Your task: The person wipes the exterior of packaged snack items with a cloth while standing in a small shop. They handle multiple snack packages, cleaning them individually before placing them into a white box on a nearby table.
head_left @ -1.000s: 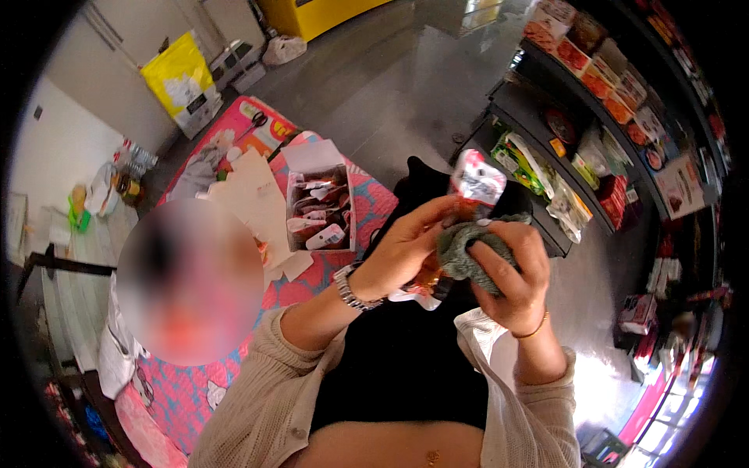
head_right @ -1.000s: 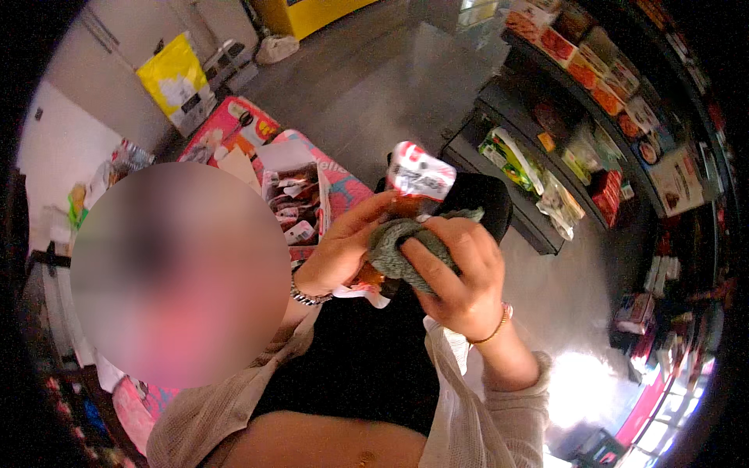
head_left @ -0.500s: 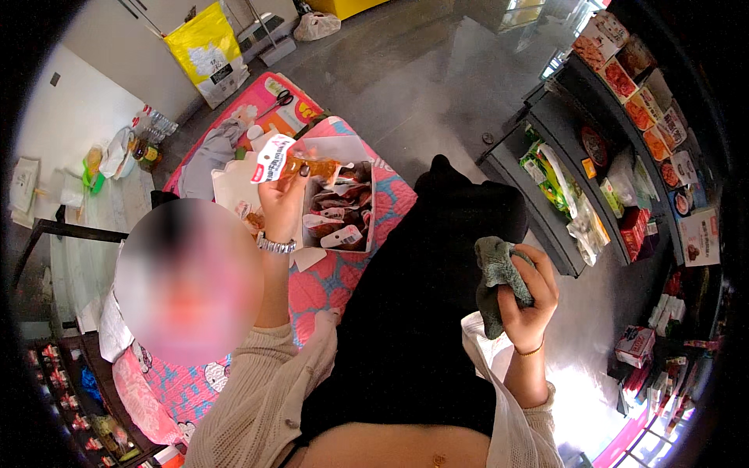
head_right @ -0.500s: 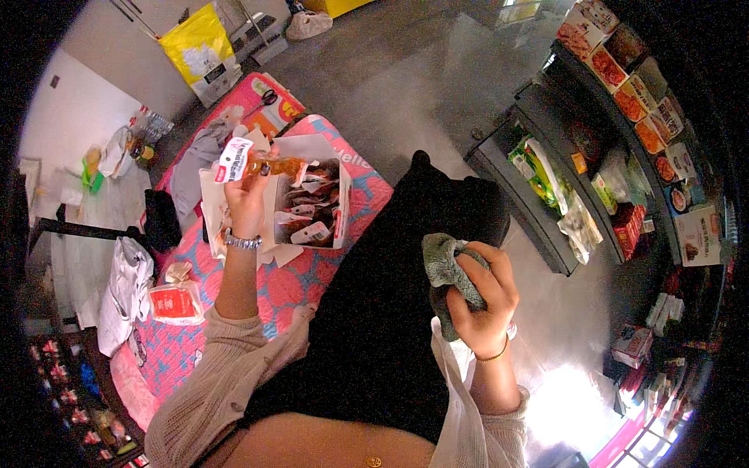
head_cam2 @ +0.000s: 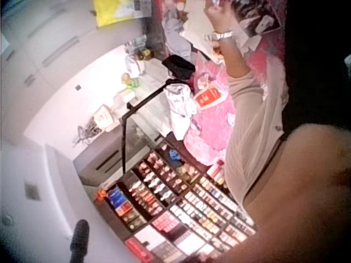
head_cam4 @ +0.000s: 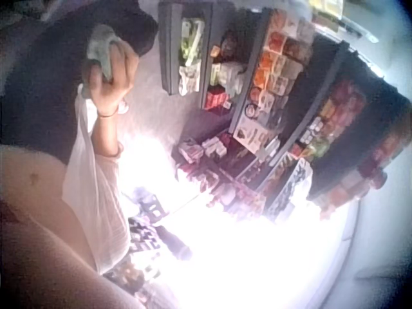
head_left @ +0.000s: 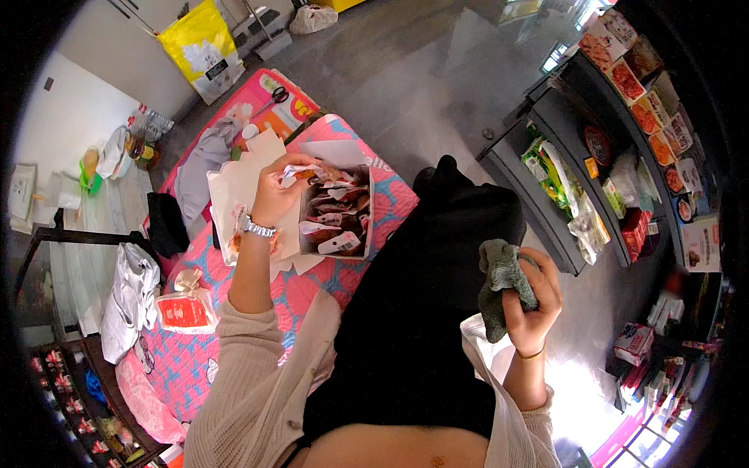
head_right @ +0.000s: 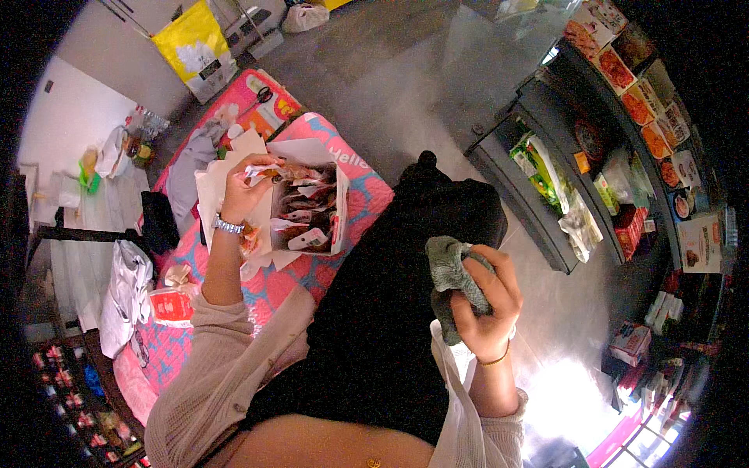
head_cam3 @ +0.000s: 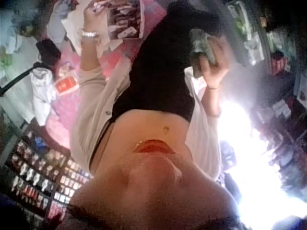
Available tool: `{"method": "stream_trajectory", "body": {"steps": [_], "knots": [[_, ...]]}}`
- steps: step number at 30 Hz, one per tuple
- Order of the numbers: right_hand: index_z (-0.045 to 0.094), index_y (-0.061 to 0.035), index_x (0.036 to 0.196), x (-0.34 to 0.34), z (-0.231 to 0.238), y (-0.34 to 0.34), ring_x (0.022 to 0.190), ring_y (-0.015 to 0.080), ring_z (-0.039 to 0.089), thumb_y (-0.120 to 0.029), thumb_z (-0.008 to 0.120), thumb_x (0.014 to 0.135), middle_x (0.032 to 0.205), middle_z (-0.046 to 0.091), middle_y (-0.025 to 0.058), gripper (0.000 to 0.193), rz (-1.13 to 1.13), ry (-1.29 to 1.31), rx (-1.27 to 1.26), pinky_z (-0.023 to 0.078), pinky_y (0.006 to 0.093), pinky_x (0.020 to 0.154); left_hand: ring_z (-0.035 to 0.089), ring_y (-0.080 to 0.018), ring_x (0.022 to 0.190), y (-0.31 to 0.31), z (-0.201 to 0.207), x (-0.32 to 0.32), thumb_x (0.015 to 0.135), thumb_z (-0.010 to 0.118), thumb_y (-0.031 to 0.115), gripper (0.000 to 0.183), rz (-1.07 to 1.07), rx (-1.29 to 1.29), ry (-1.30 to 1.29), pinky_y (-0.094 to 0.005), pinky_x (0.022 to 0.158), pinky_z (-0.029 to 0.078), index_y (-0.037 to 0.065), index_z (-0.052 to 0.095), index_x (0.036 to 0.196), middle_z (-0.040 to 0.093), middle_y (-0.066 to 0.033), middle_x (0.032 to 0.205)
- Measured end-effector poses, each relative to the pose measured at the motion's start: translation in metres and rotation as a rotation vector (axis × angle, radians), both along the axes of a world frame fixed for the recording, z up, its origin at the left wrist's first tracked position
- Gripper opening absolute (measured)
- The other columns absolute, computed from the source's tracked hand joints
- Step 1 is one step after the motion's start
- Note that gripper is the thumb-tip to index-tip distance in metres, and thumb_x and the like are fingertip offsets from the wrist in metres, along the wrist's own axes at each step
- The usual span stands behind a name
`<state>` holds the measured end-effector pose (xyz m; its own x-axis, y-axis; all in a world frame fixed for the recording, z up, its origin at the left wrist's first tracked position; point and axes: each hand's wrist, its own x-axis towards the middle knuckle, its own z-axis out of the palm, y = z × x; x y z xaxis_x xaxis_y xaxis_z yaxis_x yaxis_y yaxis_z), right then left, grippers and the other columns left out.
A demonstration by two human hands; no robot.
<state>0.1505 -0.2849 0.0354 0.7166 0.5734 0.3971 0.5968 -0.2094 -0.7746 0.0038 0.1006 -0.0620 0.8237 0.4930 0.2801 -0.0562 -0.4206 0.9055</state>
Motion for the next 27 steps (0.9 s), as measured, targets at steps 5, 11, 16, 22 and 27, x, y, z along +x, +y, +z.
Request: {"method": "stream_trajectory", "body": {"steps": [5, 11, 16, 22, 27], "knots": [[0.064, 0.0032, 0.092, 0.007, -0.003, 0.007, 0.088, 0.0301, 0.062, 0.003, 0.057, 0.057, 0.104, 0.06, 0.0188, 0.035, 0.016, 0.0, -0.002, 0.049, 0.0337, 0.078, 0.062, -0.0144, 0.092, -0.001, -0.015, 0.001, 0.071, 0.064, -0.007, 0.028, 0.068, -0.054, -0.013, -0.0291, 0.082, 0.049, 0.002, 0.062, 0.098, 0.067, -0.0063, 0.099], [0.064, 0.0025, 0.092, 0.011, -0.006, 0.012, 0.088, 0.0298, 0.062, 0.002, 0.058, 0.057, 0.104, 0.06, 0.0186, 0.036, 0.031, 0.025, -0.029, 0.049, 0.0333, 0.077, 0.062, -0.0122, 0.09, -0.015, -0.01, 0.033, 0.07, 0.067, -0.008, 0.029, 0.063, 0.237, 0.09, -0.0283, 0.08, 0.05, 0.001, 0.064, 0.098, 0.067, -0.0063, 0.096], [0.064, 0.0034, 0.092, 0.018, -0.008, 0.012, 0.088, 0.0298, 0.062, 0.003, 0.058, 0.057, 0.103, 0.06, 0.0187, 0.035, -0.011, 0.062, -0.024, 0.049, 0.0331, 0.077, 0.061, -0.0132, 0.089, -0.008, -0.002, 0.029, 0.072, 0.066, -0.009, 0.025, -0.011, -0.169, -0.051, -0.0253, 0.079, 0.049, 0.002, 0.064, 0.095, 0.064, -0.0056, 0.096], [0.064, 0.0042, 0.092, 0.027, -0.016, 0.02, 0.088, 0.03, 0.061, 0.003, 0.058, 0.058, 0.103, 0.06, 0.0196, 0.035, 0.016, 0.071, -0.033, 0.049, 0.0337, 0.078, 0.061, -0.0121, 0.084, -0.01, -0.022, 0.038, 0.068, 0.062, -0.012, 0.028, -0.036, -0.014, 0.148, -0.0237, 0.073, 0.049, 0.001, 0.064, 0.093, 0.063, -0.0041, 0.093], [0.063, 0.0042, 0.093, 0.031, -0.017, 0.026, 0.089, 0.0303, 0.061, 0.003, 0.058, 0.057, 0.104, 0.06, 0.0198, 0.036, 0.031, 0.1, -0.021, 0.049, 0.034, 0.079, 0.062, -0.0133, 0.077, -0.01, -0.027, 0.049, 0.066, 0.065, -0.009, 0.027, -0.07, 0.191, 0.243, -0.025, 0.068, 0.049, 0.002, 0.064, 0.091, 0.064, -0.0055, 0.085]]}}
